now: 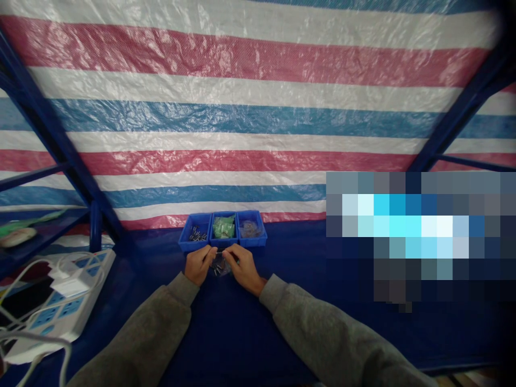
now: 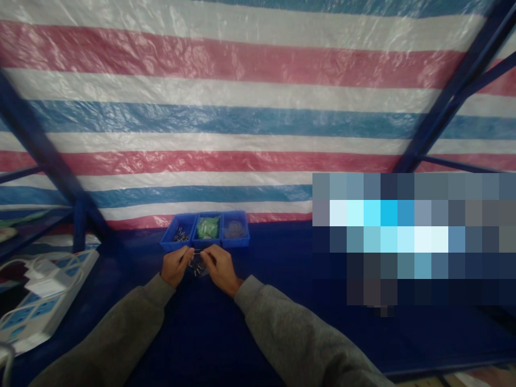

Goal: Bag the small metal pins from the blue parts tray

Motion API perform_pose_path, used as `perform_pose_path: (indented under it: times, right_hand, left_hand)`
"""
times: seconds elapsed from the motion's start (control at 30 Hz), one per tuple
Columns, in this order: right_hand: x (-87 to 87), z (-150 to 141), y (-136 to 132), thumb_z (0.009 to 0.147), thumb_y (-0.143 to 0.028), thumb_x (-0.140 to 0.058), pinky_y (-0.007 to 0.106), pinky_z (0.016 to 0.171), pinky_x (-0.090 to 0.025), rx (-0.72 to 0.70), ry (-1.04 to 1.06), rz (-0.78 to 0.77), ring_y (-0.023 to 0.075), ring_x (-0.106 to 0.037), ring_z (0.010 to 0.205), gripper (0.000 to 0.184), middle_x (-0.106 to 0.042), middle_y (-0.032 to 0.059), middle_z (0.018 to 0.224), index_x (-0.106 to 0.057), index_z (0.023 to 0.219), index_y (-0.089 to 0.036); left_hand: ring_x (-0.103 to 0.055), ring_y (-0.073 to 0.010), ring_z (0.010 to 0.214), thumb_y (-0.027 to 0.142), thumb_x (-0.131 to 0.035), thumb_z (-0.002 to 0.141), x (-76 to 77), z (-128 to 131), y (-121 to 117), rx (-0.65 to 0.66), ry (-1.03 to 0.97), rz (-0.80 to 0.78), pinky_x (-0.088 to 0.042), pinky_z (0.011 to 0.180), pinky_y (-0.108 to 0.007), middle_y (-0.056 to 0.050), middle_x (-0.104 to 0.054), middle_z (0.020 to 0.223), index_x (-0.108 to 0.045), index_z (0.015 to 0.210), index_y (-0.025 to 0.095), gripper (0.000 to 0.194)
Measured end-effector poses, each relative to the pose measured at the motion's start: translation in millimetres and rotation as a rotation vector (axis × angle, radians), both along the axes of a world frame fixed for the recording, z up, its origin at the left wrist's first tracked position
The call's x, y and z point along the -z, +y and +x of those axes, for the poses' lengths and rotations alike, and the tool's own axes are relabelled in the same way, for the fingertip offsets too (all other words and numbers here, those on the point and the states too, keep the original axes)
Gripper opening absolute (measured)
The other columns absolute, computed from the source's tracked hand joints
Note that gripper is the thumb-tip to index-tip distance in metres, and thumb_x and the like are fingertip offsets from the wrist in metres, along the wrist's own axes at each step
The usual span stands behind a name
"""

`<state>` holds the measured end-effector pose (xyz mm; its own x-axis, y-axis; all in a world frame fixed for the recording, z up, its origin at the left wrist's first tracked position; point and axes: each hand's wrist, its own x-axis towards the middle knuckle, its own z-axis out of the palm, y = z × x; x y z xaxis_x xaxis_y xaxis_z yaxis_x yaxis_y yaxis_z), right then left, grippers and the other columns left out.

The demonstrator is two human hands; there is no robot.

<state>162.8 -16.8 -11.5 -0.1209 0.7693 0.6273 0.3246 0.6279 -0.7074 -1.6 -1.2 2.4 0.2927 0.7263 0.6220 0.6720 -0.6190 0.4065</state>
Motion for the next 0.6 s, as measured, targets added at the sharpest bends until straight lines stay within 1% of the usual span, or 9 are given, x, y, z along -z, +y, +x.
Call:
perform_pose_path:
  times: [0.07, 0.17, 0.37, 0.47, 0.53, 0.6]
  right_hand:
    - [-0.1, 0.1, 0.5, 0.092, -0.031, -0.04, 0.023, 0.06, -0.037, 0.015, 0.006, -0.003, 0.0114, -0.049, 0.062, 0.03, -0.054, 0.0006, 0.067, -0.058, 0.072, -0.017]
    - [0.2, 0.2, 1.2, 0.092, -0.031, -0.039, 0.023, 0.059, -0.036, 0.026, 0.011, -0.016, 0.0111, -0.048, 0.061, 0.031, -0.053, 0.0004, 0.067, -0.057, 0.072, -0.017]
    - [1.8, -0.4, 2.2, 0.092, -0.032, -0.039, 0.022, 0.058, -0.035, 0.019, 0.0, -0.022, 0.0109, -0.047, 0.06, 0.032, -0.052, -0.0005, 0.064, -0.057, 0.07, -0.017]
    - [1.4, -0.2, 1.9, 0.093, -0.031, -0.038, 0.023, 0.06, -0.036, 0.008, 0.001, -0.017, 0.0115, -0.05, 0.063, 0.031, -0.055, 0.0005, 0.068, -0.058, 0.074, -0.017]
    - [0.6, 0.2, 1.5, 0.093, -0.03, -0.037, 0.023, 0.063, -0.037, 0.009, 0.01, -0.018, 0.0121, -0.052, 0.066, 0.031, -0.057, 0.0016, 0.072, -0.06, 0.078, -0.017]
    - [-0.3, 0.6, 0.9, 0.093, -0.03, -0.036, 0.023, 0.065, -0.038, 0.013, 0.017, -0.02, 0.0127, -0.053, 0.07, 0.03, -0.059, 0.0025, 0.075, -0.061, 0.081, -0.016]
  left_hand:
    - [-0.056, -0.0086, 0.055, 0.029, -0.042, 0.09, 0.3, 0.4, -0.1, 0.033, -0.023, 0.001, -0.042, 0.058, -0.019, 0.002, -0.059, 0.059, -0.058, 0.068, 0.016, 0.029]
    - [-0.061, -0.0112, 0.068, 0.03, -0.048, 0.087, 0.8, 1.2, 0.9, 0.064, -0.069, 0.037, -0.046, 0.066, -0.021, -0.002, -0.066, 0.077, -0.061, 0.085, 0.017, 0.019]
    - [-0.064, -0.0142, 0.08, 0.025, -0.053, 0.084, 1.2, 1.2, 2.0, 0.101, -0.125, 0.114, -0.049, 0.076, -0.024, -0.004, -0.068, 0.084, -0.064, 0.087, 0.016, 0.014]
    - [-0.064, -0.0145, 0.081, 0.025, -0.054, 0.084, -0.7, 1.5, -1.1, 0.084, -0.131, 0.113, -0.049, 0.077, -0.024, -0.004, -0.069, 0.087, -0.065, 0.089, 0.017, 0.015]
    - [-0.065, -0.0138, 0.077, 0.025, -0.054, 0.084, -2.4, 1.7, -3.9, 0.044, -0.136, 0.093, -0.05, 0.073, -0.023, -0.004, -0.07, 0.09, -0.065, 0.093, 0.018, 0.017]
    - [-0.064, -0.012, 0.069, 0.026, -0.053, 0.084, -3.4, 1.8, -5.8, 0.001, -0.155, 0.07, -0.051, 0.066, -0.021, -0.004, -0.07, 0.094, -0.064, 0.095, 0.017, 0.019]
